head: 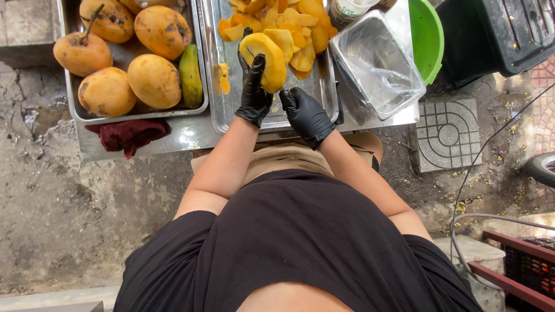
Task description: The person peels mangoes using a small knife, placing the peels into a metal tray and the sliced fruit into a separate metal container.
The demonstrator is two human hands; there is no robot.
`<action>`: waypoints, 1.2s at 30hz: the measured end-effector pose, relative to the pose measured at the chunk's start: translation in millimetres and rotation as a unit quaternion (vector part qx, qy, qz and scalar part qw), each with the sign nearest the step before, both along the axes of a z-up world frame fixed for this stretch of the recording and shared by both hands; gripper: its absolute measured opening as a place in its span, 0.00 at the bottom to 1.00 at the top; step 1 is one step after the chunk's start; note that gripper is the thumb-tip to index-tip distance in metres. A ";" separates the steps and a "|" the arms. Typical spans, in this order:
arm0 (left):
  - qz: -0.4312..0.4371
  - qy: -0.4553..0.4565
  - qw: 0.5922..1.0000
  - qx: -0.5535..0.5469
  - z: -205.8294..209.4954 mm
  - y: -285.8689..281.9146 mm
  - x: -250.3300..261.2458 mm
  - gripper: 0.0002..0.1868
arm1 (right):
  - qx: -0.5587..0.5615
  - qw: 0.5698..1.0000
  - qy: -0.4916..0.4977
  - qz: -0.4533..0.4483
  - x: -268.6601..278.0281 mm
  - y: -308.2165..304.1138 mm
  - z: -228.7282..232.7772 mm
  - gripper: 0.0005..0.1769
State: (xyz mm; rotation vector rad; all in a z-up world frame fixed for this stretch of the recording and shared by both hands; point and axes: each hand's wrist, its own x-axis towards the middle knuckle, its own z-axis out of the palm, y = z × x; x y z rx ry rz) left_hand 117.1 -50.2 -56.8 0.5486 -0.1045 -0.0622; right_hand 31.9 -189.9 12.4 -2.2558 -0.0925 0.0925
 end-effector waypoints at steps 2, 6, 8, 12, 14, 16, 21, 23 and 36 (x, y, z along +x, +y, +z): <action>0.001 -0.033 0.999 0.042 11.9 4.3 1.6 0.41 | -0.002 1.000 -0.008 0.001 1.8 0.2 1.7 0.21; -0.008 0.011 1.000 -0.027 29.8 10.2 -1.2 0.40 | 0.049 0.996 -0.034 0.067 -11.7 -12.0 14.5 0.17; 0.008 -0.009 1.000 0.012 34.6 13.1 -3.8 0.41 | 0.029 0.998 -0.013 0.060 -15.4 -9.9 17.3 0.17; -0.033 0.049 0.998 -0.020 24.1 12.3 -3.3 0.34 | -0.015 0.999 -0.003 0.043 -5.4 -7.7 9.0 0.14; -0.045 0.073 0.996 -0.035 19.5 11.1 1.8 0.30 | -0.030 0.998 -0.034 0.034 0.3 -2.3 2.4 0.15; -0.071 0.095 0.990 -0.071 15.8 11.9 0.5 0.28 | -0.044 0.997 -0.063 0.025 4.5 -0.9 -3.6 0.16; -0.046 0.111 0.990 -0.079 11.0 9.3 0.1 0.29 | -0.036 0.999 -0.023 0.018 4.2 3.2 -11.9 0.19; -0.021 0.100 0.993 -0.060 10.5 9.9 1.7 0.29 | -0.015 1.000 -0.008 0.010 -1.5 4.7 -12.7 0.19; 0.009 0.078 0.996 -0.049 -4.8 9.2 5.5 0.31 | -0.015 1.000 0.017 -0.018 5.5 11.5 -18.7 0.20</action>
